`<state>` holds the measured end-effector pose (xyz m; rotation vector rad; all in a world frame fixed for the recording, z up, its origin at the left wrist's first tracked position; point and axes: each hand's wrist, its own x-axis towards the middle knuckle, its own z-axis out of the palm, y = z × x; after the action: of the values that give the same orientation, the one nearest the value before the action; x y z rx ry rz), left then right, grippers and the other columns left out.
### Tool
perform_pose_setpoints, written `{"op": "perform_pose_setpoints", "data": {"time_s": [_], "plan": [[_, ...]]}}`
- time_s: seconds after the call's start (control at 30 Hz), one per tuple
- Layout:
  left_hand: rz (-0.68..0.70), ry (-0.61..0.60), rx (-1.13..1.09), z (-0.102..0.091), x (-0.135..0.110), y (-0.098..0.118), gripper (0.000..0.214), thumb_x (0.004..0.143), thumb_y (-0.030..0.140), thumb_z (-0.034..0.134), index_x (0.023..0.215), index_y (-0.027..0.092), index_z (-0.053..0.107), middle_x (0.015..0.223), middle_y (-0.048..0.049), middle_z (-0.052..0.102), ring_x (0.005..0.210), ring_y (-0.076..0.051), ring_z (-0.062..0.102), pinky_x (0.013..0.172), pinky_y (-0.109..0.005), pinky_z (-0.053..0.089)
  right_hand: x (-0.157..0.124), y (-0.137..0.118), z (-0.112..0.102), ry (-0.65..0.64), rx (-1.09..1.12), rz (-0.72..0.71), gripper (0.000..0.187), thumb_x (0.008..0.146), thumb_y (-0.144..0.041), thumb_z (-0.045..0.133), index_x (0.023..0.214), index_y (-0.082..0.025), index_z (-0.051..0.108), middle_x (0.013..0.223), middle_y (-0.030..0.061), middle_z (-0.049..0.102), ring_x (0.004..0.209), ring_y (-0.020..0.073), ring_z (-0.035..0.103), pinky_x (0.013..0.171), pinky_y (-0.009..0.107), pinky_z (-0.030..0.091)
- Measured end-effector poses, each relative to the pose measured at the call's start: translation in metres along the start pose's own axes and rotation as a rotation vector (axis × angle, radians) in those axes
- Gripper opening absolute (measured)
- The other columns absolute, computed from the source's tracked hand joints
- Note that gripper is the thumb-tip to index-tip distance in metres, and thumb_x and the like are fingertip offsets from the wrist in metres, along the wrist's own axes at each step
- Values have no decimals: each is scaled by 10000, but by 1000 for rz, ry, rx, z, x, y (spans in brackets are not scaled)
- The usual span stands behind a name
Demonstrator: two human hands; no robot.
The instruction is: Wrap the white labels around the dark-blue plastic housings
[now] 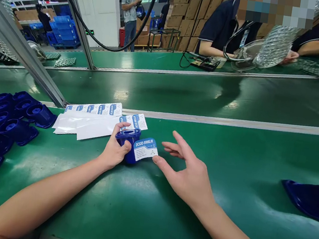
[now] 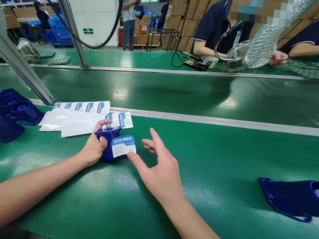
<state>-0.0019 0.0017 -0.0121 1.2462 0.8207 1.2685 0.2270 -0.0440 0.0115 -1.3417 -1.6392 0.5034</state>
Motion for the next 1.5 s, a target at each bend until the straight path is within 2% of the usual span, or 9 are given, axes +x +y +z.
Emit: {"op": "perform_pose_setpoints", "data": {"time_s": [0.1,0.23,0.37,0.57,0.83,1.0,1.23,1.4,1.5], "plan": [[9,-36,26,0,-2,-1,923,708,871,731,1337,259,447,1059,-72,711,911,-243,703,853,-344,545,5,1,0,-159,238,231,672,862,-583,775,1382,-169,674,1258,156,783,1053,322,767,914,496,654],[11,-94,44,1,-2,1,940,714,899,680,1348,251,431,1021,-64,711,834,-208,677,808,-318,529,11,1,3,-272,468,413,619,784,-642,828,1165,-156,782,1073,155,828,956,308,783,869,461,662],[11,-133,73,2,-1,5,964,707,891,705,1360,233,441,1025,-63,698,850,-198,655,811,-299,504,14,-1,2,-273,558,456,541,685,-632,911,945,-166,823,929,123,846,865,284,790,819,422,658],[-40,-107,97,4,-3,10,893,745,811,783,1350,230,476,1001,-53,689,822,-200,635,779,-301,484,15,-5,-4,-320,482,369,424,759,-593,875,796,-173,833,793,95,833,705,240,756,648,346,615],[-36,286,77,7,9,9,703,708,609,935,1201,231,606,1006,-17,672,882,-187,640,826,-298,518,-1,-31,-20,51,93,-189,157,916,-235,763,762,-260,781,704,2,753,573,171,650,528,312,499],[-90,418,-70,-17,18,17,908,718,774,832,1364,254,464,981,-21,672,806,-197,674,743,-327,559,-2,-19,-42,642,95,55,108,796,-303,903,838,-260,813,820,50,767,700,246,702,690,411,560],[-330,-28,-439,16,-8,16,880,794,791,764,1409,217,507,1091,-127,741,874,-237,728,780,-365,608,0,-14,-30,214,354,92,162,732,-347,919,719,-265,779,707,18,763,516,191,681,440,298,567],[-337,-55,-450,19,-12,11,759,842,832,661,1229,179,654,1139,-167,748,879,-239,707,740,-327,579,-4,-19,-25,202,300,-126,141,803,-229,868,719,-275,765,946,83,764,741,233,724,496,296,547],[-352,-58,-450,18,-11,10,767,847,845,638,1233,182,661,1129,-166,755,844,-225,693,739,-323,564,-8,-20,-25,183,253,-199,157,815,-163,841,748,-293,784,788,42,737,624,196,674,457,282,488]]}}
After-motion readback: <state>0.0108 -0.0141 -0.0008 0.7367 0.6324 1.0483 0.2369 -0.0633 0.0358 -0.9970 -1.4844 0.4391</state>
